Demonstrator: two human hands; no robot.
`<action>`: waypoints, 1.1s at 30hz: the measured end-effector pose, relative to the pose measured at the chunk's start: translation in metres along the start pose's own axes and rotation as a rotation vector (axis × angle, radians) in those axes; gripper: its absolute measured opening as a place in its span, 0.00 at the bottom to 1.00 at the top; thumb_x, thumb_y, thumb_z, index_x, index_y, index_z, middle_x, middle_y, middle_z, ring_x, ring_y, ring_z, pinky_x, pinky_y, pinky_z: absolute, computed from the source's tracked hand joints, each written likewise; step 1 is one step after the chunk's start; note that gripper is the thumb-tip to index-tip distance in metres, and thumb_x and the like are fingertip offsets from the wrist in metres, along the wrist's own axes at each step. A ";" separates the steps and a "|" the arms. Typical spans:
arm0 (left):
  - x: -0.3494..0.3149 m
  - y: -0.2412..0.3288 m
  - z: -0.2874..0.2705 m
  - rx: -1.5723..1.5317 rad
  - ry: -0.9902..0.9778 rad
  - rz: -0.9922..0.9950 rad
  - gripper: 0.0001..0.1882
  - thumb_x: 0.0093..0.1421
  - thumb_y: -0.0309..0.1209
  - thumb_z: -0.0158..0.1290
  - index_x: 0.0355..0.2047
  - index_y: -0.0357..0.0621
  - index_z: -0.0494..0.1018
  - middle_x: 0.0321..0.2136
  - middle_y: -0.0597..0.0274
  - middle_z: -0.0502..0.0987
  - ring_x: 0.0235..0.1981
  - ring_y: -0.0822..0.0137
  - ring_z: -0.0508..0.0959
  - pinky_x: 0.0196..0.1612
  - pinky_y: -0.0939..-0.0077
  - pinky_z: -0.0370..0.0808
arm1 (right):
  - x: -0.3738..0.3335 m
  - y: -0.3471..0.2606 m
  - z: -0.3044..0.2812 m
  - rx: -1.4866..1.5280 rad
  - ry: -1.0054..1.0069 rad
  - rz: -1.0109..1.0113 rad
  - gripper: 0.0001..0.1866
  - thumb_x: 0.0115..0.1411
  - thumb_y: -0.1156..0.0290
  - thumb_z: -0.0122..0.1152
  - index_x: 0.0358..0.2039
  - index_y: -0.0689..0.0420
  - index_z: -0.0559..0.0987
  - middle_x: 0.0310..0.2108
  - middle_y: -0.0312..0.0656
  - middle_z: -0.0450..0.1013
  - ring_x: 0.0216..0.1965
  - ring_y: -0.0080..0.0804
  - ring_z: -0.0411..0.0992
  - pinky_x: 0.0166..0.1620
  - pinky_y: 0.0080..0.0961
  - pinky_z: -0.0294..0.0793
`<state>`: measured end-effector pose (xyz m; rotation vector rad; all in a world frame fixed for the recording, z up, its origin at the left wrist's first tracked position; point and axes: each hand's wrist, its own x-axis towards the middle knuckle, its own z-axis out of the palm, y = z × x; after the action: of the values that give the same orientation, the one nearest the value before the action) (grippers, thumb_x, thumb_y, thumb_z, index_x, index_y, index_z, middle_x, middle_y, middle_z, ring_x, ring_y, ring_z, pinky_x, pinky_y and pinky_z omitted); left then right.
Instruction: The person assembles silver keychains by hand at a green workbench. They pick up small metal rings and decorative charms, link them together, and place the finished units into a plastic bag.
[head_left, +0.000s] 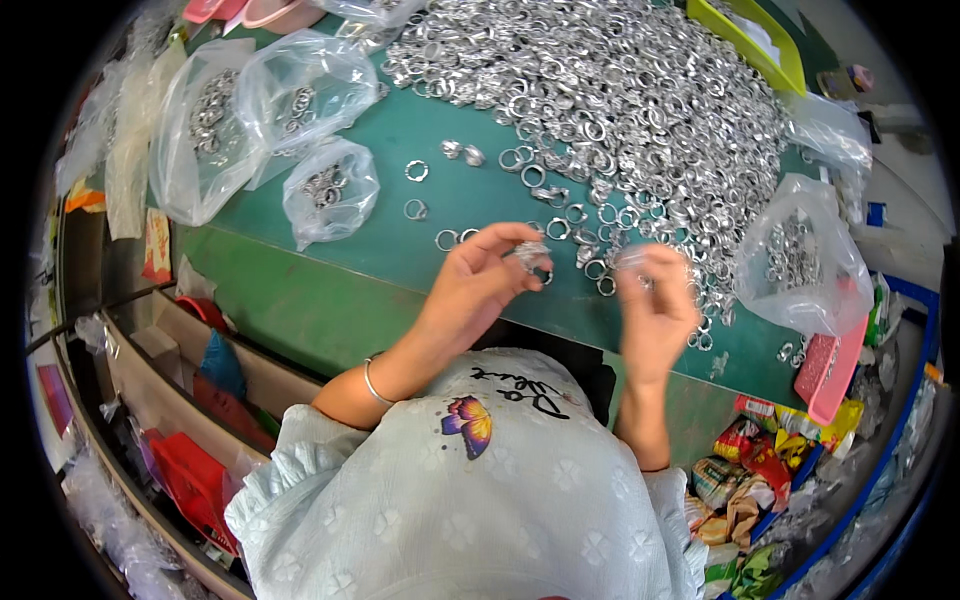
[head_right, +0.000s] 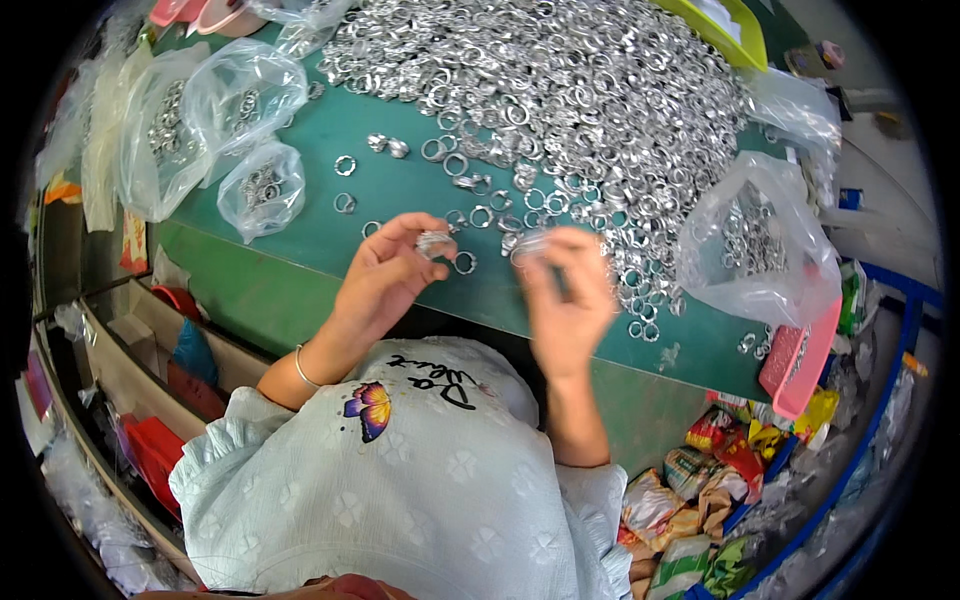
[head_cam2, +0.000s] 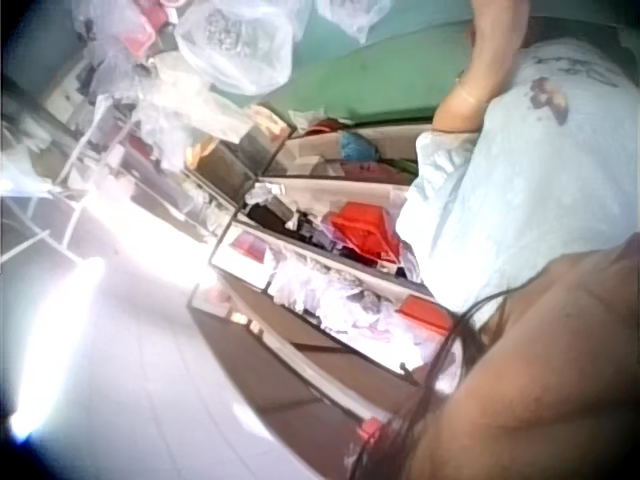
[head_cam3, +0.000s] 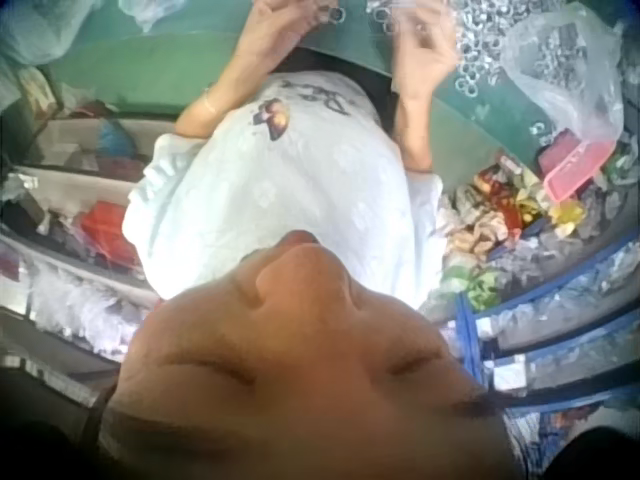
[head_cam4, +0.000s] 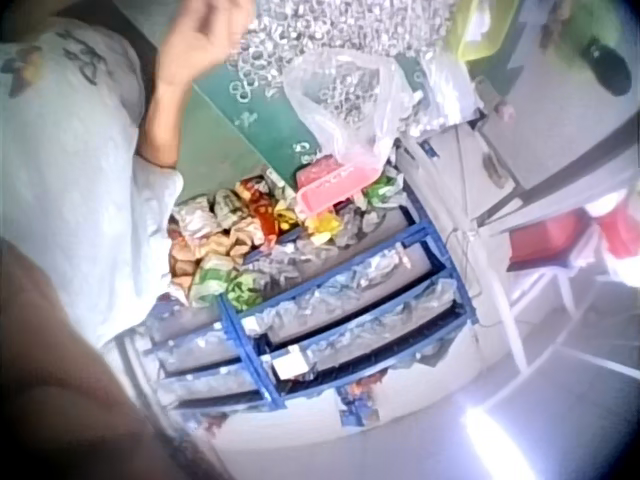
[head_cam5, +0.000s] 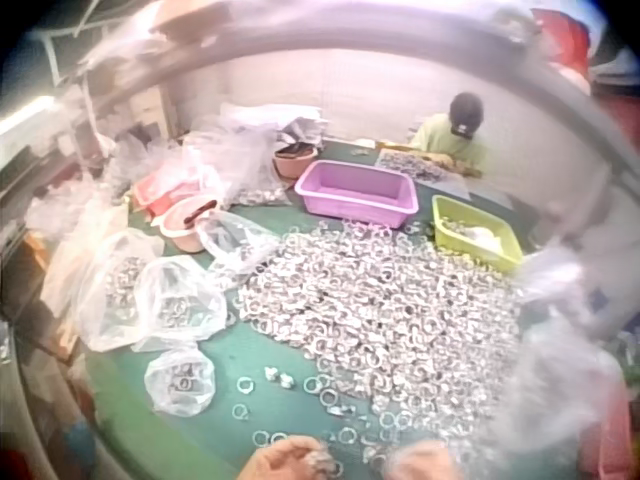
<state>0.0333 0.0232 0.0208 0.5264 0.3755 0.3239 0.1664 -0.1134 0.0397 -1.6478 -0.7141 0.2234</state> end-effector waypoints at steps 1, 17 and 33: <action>0.001 -0.001 -0.002 -0.038 0.005 0.013 0.16 0.53 0.18 0.45 0.44 0.39 0.67 0.46 0.58 0.68 0.43 0.67 0.70 0.41 0.78 0.68 | 0.011 0.000 -0.021 -0.220 0.148 -0.113 0.05 0.49 0.84 0.60 0.29 0.65 0.76 0.33 0.41 0.70 0.36 0.30 0.67 0.41 0.22 0.66; -0.003 -0.017 0.006 1.588 0.073 0.317 0.15 0.51 0.26 0.56 0.40 0.38 0.69 0.26 0.57 0.66 0.29 0.59 0.70 0.32 0.71 0.68 | -0.004 0.010 -0.025 -0.689 -0.332 -0.121 0.13 0.48 0.74 0.63 0.35 0.59 0.75 0.38 0.42 0.68 0.39 0.40 0.65 0.42 0.32 0.63; 0.006 -0.010 0.005 0.417 -0.044 -0.146 0.16 0.57 0.24 0.51 0.46 0.42 0.67 0.37 0.69 0.69 0.34 0.82 0.67 0.33 0.89 0.66 | -0.015 0.028 -0.026 0.651 -0.127 0.598 0.06 0.60 0.77 0.52 0.35 0.65 0.75 0.39 0.40 0.71 0.36 0.23 0.68 0.41 0.19 0.66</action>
<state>0.0422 0.0152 0.0180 0.9082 0.4391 0.0902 0.1775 -0.1446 0.0154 -1.1754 -0.1764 0.8964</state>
